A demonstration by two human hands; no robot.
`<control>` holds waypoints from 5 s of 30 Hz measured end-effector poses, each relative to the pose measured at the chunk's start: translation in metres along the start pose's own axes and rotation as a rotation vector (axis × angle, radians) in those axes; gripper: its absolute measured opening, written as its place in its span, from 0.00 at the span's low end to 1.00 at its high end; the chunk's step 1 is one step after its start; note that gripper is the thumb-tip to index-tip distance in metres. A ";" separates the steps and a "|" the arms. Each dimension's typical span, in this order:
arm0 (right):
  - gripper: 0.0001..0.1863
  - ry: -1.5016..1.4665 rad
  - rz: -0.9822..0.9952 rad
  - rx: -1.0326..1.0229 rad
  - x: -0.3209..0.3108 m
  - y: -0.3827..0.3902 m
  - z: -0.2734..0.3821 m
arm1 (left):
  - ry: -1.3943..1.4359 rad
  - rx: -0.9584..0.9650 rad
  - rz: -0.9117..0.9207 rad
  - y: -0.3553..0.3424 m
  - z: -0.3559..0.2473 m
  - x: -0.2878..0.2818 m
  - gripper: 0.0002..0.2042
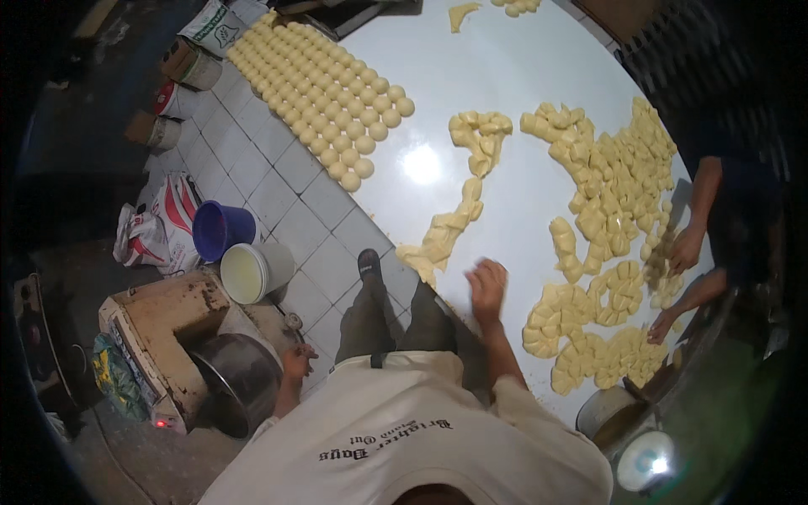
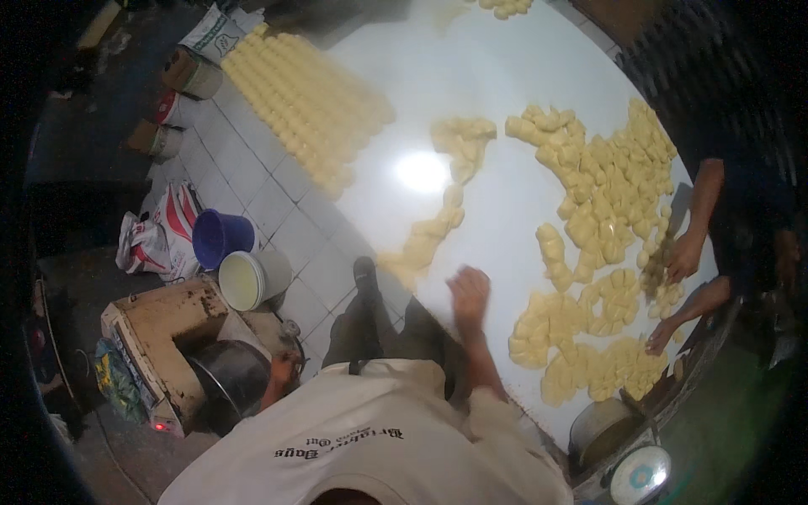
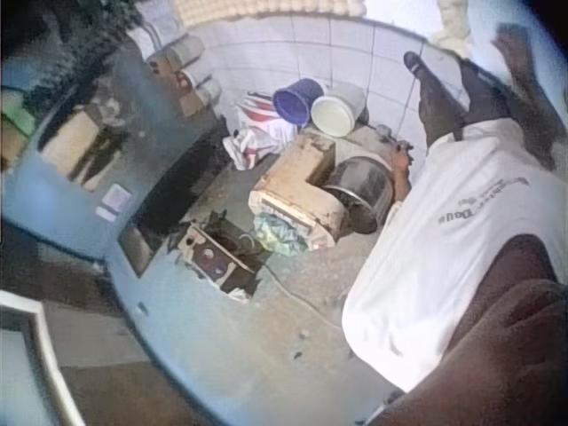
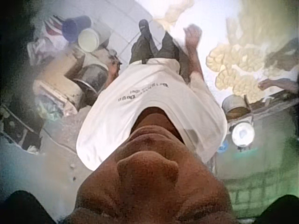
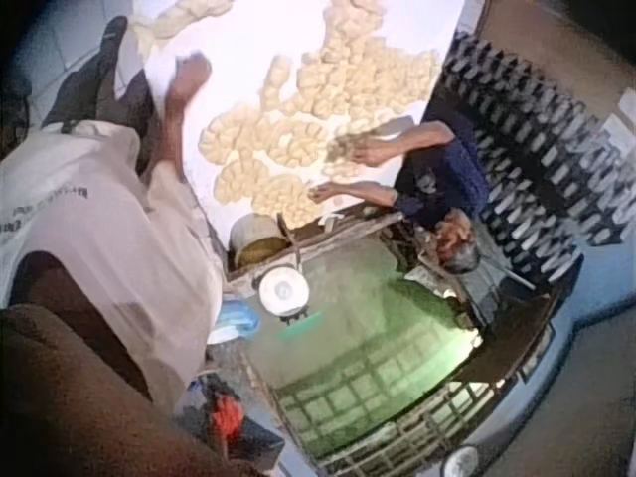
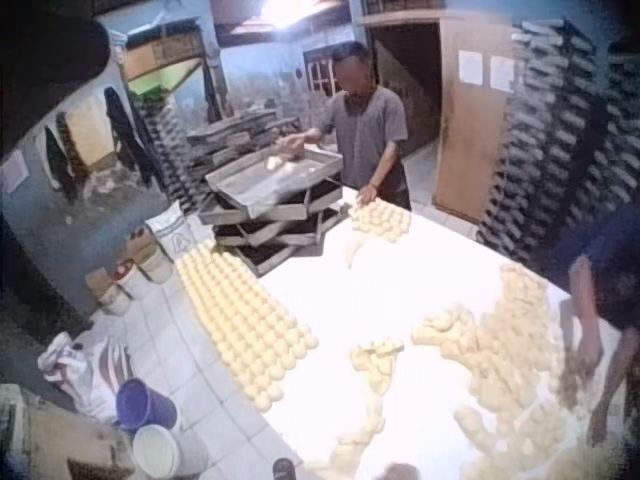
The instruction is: The person rolls small pieces of dough into balls by hand on a table and places them in organized rows.
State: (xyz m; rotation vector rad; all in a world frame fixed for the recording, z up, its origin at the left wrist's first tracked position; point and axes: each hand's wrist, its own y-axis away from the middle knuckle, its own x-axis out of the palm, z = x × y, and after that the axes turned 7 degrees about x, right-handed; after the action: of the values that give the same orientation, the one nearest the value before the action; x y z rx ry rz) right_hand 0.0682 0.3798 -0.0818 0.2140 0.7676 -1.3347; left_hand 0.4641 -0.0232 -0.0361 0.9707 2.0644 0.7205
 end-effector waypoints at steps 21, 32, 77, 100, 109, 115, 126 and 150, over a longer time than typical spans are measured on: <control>0.14 0.173 -0.019 0.473 0.014 0.005 0.056 | -0.151 0.080 0.185 -0.115 -0.074 -0.019 0.11; 0.23 -0.007 -0.081 0.361 0.099 -0.198 0.182 | -0.028 0.111 0.172 -0.205 -0.122 -0.070 0.09; 0.24 -1.672 -0.039 0.983 -0.017 -0.045 0.052 | 0.348 -0.148 1.157 -0.073 -0.290 0.346 0.41; 0.20 -0.971 0.030 1.173 0.023 0.017 0.015 | 0.157 0.332 0.515 -0.133 -0.289 0.254 0.16; 0.21 -1.060 -0.417 1.205 -0.022 0.060 0.032 | 0.085 0.297 0.485 -0.122 -0.302 0.251 0.18; 0.18 -0.824 -0.366 1.078 -0.042 0.083 0.016 | -0.108 0.426 0.543 -0.119 -0.322 0.232 0.18; 0.22 -0.621 -0.173 1.265 -0.069 0.018 0.086 | -0.717 1.102 0.003 -0.096 -0.318 0.244 0.27; 0.20 0.075 -0.060 0.419 -0.102 0.060 0.085 | -0.565 1.420 0.596 -0.086 -0.335 0.278 0.21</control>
State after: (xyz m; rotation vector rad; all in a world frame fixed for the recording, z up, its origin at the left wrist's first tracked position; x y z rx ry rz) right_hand 0.1522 0.4292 0.0263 0.5795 0.5527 -1.5428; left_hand 0.0373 0.0966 -0.0103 2.2360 1.5409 -0.9109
